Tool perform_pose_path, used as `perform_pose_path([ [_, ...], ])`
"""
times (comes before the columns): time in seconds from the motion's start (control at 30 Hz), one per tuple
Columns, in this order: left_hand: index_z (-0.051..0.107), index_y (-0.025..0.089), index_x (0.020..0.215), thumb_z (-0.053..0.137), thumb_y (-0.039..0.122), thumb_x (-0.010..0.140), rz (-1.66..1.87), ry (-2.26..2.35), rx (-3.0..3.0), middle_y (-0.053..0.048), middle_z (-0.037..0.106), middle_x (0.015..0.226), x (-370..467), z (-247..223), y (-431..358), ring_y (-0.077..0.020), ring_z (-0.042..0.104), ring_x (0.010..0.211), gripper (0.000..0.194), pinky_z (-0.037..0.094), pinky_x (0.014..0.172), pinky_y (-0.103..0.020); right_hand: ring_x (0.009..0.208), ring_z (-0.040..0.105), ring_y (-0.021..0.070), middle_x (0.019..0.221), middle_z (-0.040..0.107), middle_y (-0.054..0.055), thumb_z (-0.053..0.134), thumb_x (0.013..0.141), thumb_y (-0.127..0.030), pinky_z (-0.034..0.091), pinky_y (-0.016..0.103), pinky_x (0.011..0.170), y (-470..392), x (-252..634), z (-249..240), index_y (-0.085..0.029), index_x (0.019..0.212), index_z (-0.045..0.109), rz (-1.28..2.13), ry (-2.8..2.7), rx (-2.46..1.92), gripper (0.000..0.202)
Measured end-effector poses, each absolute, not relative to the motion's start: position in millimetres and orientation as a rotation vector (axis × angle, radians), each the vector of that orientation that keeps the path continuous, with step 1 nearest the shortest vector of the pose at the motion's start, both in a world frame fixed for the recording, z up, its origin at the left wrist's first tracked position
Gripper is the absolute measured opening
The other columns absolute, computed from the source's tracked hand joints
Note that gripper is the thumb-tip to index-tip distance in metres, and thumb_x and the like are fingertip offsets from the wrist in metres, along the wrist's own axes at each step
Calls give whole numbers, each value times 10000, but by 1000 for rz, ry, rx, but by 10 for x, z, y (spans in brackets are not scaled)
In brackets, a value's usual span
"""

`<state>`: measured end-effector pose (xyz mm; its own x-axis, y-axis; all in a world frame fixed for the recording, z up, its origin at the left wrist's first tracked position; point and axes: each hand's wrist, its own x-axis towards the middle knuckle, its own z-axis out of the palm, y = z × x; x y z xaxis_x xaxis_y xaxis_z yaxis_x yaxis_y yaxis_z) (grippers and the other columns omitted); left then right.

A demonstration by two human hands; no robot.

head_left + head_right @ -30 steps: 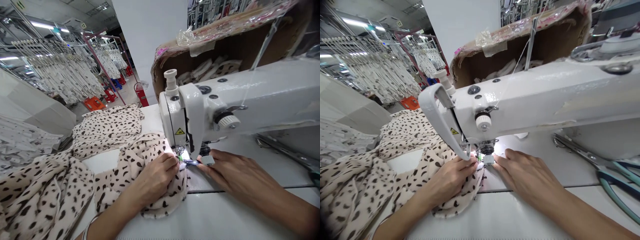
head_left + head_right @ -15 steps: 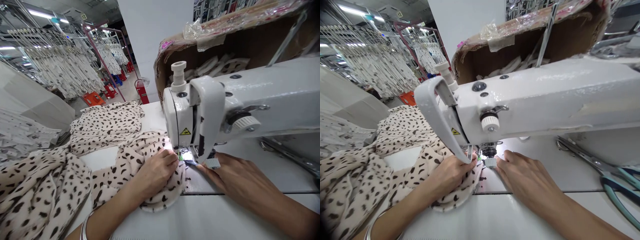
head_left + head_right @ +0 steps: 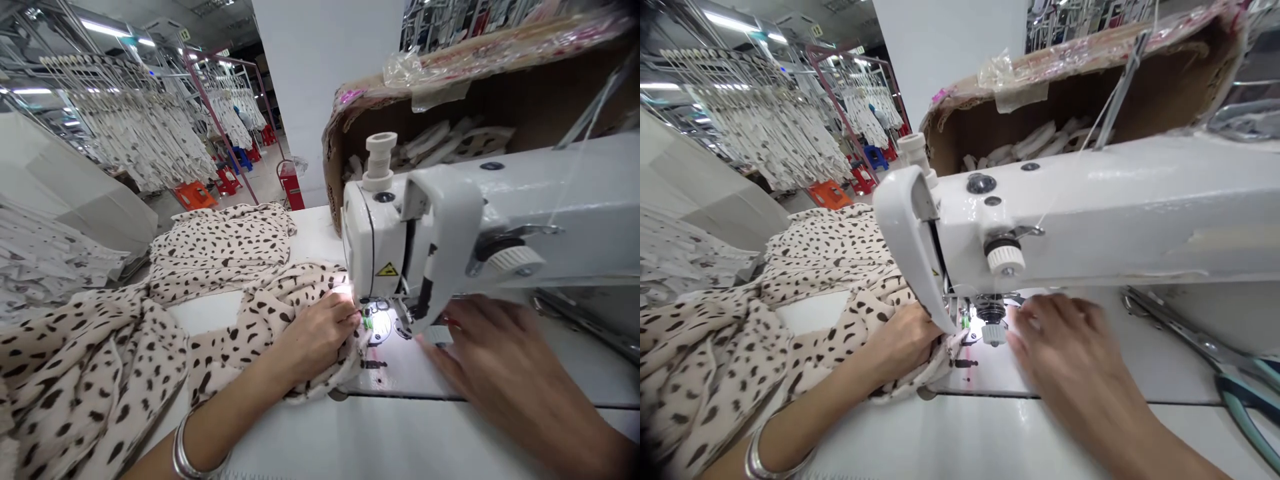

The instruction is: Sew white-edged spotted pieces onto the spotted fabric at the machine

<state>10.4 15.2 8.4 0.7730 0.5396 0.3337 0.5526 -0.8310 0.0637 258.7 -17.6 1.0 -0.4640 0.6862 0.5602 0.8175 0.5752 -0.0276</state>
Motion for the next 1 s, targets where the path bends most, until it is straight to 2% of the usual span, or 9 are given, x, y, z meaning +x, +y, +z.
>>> perform_pose_path([
  [0.1, 614, 120, 877, 438, 38, 927, -544, -895, -2934, -97, 635, 948, 95, 80, 148, -203, 616, 962, 201, 550, 799, -301, 668, 550, 203, 708, 570, 42, 367, 990, -196, 407, 358, 665, -279, 2482, -88, -199, 862, 644, -372, -2380, -1025, 305],
  [0.2, 612, 123, 941, 428, 41, 928, -542, -899, -2939, -91, 635, 965, 81, 72, 145, -207, 609, 977, 202, 544, 815, -311, 644, 554, 165, 741, 590, 16, 390, 988, -163, 397, 310, 607, -356, 2409, -164, -208, 996, 655, -167, -2448, -953, 269],
  [0.27, 606, 125, 1003, 421, 38, 924, -532, -902, -2941, -92, 637, 998, 75, 71, 142, -211, 603, 991, 218, 542, 807, -317, 646, 561, 152, 743, 579, 8, 416, 986, -154, 387, 298, 588, -381, 2386, -176, -212, 970, 658, -56, -2461, -942, 249],
  [0.37, 606, 136, 988, 428, 30, 910, -487, -959, -2939, -90, 631, 1015, 75, 90, 130, -207, 601, 954, 221, 536, 746, -307, 643, 563, 145, 717, 560, 3, 424, 990, -155, 389, 288, 587, -382, 2377, -158, -208, 909, 658, 15, -2442, -946, 253],
  [0.47, 605, 135, 907, 463, 31, 900, -453, -1009, -2925, -85, 621, 977, 82, 125, 118, -199, 601, 922, 176, 525, 712, -290, 667, 584, 144, 733, 588, 5, 421, 998, -173, 412, 272, 609, -364, 2379, -138, -215, 950, 658, 26, -2423, -945, 246],
  [0.6, 611, 132, 940, 484, 49, 899, -427, -1038, -2899, -76, 626, 940, 102, 172, 98, -203, 600, 901, 157, 520, 682, -295, 681, 597, 144, 748, 603, 7, 413, 1007, -186, 422, 261, 617, -339, 2381, -132, -217, 1005, 648, 35, -2440, -919, 237],
  [0.73, 621, 111, 975, 507, 87, 881, -387, -1101, -2870, -96, 641, 982, 117, 262, -26, -220, 594, 904, 150, 534, 726, -334, 687, 602, 148, 771, 601, 8, 400, 1013, -183, 419, 264, 612, -326, 2388, -148, -216, 1045, 637, 48, -2496, -918, 241],
  [0.9, 671, 136, 837, 496, 193, 935, -347, -1498, -2875, -85, 649, 912, -23, 442, -258, -216, 605, 850, 209, 533, 744, -353, 707, 615, 155, 791, 620, 5, 435, 1015, -257, 437, 278, 633, -318, 2413, -197, -231, 1076, 632, 84, -2505, -885, 207],
  [1.0, 654, 184, 1147, 513, 134, 895, -404, -1748, -2939, -85, 616, 1216, -162, 518, -273, -205, 621, 981, 293, 527, 852, -337, 725, 638, 155, 817, 656, 6, 457, 1014, -327, 457, 280, 650, -315, 2424, -235, -246, 1088, 639, 139, -2474, -895, 213],
])
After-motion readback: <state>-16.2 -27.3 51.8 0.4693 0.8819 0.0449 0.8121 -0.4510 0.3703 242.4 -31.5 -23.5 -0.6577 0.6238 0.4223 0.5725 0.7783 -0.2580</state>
